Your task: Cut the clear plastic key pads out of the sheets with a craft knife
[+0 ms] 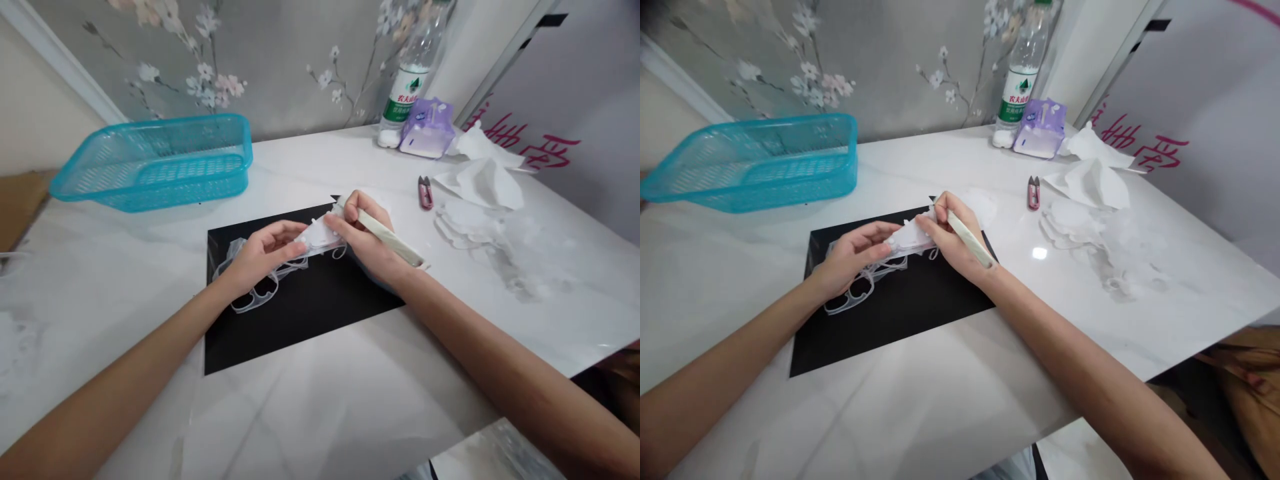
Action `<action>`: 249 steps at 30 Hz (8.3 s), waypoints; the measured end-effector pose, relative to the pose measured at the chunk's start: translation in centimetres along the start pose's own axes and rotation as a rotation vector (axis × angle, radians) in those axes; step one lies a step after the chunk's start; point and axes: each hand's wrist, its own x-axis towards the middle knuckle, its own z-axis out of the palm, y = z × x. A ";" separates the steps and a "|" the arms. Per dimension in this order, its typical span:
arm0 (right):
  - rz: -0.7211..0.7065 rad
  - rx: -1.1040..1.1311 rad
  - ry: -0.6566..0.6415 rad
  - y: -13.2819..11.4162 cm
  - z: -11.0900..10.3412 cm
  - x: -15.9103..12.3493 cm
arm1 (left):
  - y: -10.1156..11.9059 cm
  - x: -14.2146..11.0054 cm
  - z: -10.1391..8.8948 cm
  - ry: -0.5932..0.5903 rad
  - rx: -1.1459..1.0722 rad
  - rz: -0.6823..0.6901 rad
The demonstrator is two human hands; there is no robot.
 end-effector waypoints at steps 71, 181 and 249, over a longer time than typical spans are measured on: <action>-0.578 -0.998 -0.144 -0.3 -0.4 -0.7 | 0.4 -0.3 0.2 -0.058 0.288 0.098; 0.406 0.325 0.149 -1.1 1.0 -0.7 | 0.8 -0.3 -0.3 -0.175 0.316 0.048; -0.283 -0.343 -0.278 -3.5 -1.3 -0.3 | 0.5 -0.5 0.5 -0.067 0.201 -0.079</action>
